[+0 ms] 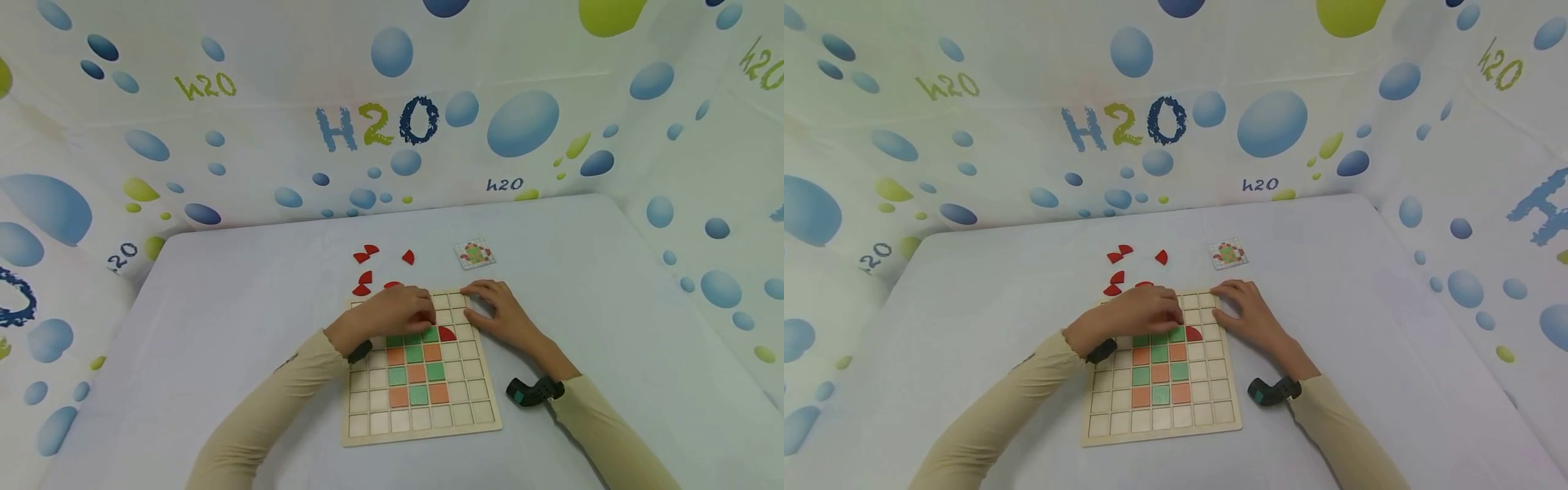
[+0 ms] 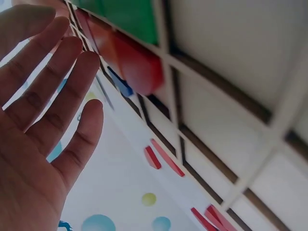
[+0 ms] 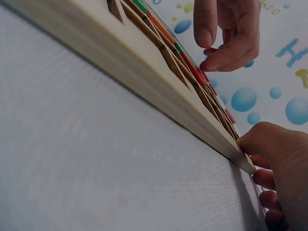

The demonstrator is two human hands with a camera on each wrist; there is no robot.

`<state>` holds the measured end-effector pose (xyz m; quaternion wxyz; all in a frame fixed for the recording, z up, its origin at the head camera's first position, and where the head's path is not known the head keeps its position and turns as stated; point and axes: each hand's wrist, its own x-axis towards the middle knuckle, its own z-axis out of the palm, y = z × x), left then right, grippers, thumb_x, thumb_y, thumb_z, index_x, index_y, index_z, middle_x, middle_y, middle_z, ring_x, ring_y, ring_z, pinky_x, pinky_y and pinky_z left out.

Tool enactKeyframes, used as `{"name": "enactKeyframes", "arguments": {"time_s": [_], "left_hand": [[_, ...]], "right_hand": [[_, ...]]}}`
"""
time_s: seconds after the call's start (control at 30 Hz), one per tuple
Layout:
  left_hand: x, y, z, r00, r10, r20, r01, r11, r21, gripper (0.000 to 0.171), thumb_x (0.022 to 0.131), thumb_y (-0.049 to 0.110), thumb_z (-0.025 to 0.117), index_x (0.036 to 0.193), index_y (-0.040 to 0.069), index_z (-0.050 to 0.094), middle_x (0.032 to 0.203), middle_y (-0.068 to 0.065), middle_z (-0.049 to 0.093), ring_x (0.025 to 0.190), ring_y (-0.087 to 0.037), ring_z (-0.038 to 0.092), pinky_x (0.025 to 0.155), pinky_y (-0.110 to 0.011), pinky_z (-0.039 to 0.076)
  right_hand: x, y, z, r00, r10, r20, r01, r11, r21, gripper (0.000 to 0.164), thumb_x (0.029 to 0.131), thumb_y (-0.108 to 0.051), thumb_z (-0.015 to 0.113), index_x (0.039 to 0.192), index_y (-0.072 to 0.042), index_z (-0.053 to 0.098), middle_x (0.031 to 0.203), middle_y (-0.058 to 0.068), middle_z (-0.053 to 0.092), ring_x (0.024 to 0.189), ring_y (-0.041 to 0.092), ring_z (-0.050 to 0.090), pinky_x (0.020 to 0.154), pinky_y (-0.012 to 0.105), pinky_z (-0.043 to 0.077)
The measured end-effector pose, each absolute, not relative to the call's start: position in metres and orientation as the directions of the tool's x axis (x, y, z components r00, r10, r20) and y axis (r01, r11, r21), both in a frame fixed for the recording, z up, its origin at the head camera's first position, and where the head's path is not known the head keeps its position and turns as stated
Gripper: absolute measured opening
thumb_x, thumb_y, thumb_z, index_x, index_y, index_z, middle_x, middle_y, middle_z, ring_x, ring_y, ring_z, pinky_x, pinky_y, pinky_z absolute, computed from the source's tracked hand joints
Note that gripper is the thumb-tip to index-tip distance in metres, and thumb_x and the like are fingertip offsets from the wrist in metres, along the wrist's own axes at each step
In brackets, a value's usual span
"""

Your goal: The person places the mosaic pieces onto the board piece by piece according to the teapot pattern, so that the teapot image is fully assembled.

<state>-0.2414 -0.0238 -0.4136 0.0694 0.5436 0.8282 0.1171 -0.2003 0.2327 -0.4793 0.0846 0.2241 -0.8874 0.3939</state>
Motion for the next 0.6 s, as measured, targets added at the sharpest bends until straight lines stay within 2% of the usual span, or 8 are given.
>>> {"name": "enactKeyframes", "arguments": {"time_s": [0.27,0.6], "left_hand": [[-0.251,-0.041,-0.415,-0.444,0.893,0.071,0.867,0.409,0.285,0.013,0.094,0.019,0.064,0.1,0.014,0.074,0.097,0.001,0.066,0.084,-0.012,0.06,0.08,-0.028,0.049],[-0.262,-0.058,-0.41,-0.611,0.787,0.081,0.781,0.584,0.22,0.013,0.093,0.021,0.065,0.1,0.014,0.074,0.1,-0.001,0.068,0.087,-0.016,0.064,0.076,-0.031,0.052]], "right_hand": [[-0.2,0.231,-0.479,-0.88,-0.328,0.343,-0.474,0.582,-0.661,0.038,0.085,-0.009,0.072,0.122,-0.003,0.064,0.125,0.017,0.057,0.107,0.031,0.047,0.088,0.049,0.038],[-0.2,0.232,-0.479,-0.883,-0.33,0.333,-0.468,0.58,-0.666,0.038,0.086,-0.009,0.072,0.123,-0.004,0.064,0.126,0.017,0.057,0.107,0.03,0.046,0.089,0.05,0.039]]}}
